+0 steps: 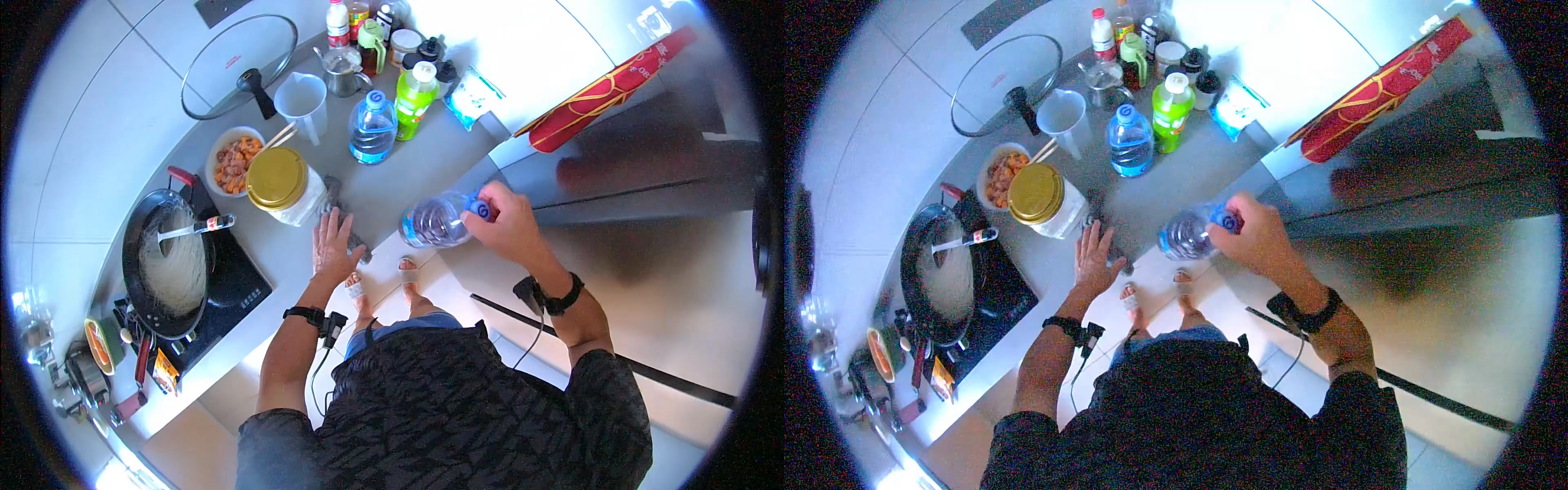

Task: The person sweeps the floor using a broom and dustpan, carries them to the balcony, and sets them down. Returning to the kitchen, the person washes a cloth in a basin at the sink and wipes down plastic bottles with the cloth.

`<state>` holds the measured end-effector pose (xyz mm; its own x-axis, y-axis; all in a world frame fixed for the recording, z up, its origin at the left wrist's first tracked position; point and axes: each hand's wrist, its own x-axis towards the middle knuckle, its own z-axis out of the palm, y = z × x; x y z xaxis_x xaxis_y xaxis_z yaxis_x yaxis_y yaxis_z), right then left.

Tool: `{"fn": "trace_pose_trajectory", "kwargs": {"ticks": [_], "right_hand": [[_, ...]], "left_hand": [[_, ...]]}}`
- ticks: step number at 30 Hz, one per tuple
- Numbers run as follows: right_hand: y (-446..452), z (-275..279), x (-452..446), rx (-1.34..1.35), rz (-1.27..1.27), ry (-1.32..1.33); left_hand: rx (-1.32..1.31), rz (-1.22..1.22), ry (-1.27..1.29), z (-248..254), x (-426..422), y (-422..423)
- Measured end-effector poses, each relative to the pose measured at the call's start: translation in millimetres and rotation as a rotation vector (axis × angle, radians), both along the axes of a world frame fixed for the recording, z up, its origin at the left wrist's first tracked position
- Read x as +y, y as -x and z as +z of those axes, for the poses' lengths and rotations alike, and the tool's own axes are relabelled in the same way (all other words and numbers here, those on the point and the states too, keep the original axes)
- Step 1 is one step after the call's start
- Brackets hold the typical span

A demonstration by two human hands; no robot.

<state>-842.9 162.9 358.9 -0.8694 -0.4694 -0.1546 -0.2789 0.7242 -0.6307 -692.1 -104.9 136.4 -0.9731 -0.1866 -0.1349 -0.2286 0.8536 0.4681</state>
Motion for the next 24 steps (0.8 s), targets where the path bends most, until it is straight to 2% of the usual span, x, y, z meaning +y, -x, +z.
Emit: {"fn": "trace_pose_trajectory", "kwargs": {"ticks": [4,6,11,17,20,23,24], "right_hand": [[-5.8,-59.8,30.2,-0.061,-0.155,-0.188],[-6.8,-102.2,42.0,-0.06,-0.193,-0.245],[8.6,-240.7,60.1,0.019,-0.195,-0.348],[58.2,-381.3,55.7,-0.205,-0.401,-0.511],[94.2,-445.8,59.1,-0.286,-0.287,-0.52],[126.7,-534.5,76.4,-0.281,-0.36,-0.404],[138.3,-555.5,81.7,-0.102,-0.339,-0.264]], "left_hand": [[-0.008,-0.025,0.08,-20.5,-3.4,8.0],[-0.042,-0.034,0.096,-10.7,-1.4,14.1],[-0.058,-0.019,0.154,-18.6,4.6,18.3],[-0.113,-0.011,0.24,-32.7,10.9,26.7],[-0.106,-0.029,0.275,-42.1,7.9,28.6],[-0.088,-0.038,0.305,-61.0,4.3,23.9],[-0.076,-0.053,0.331,-64.2,4.3,24.4]]}}
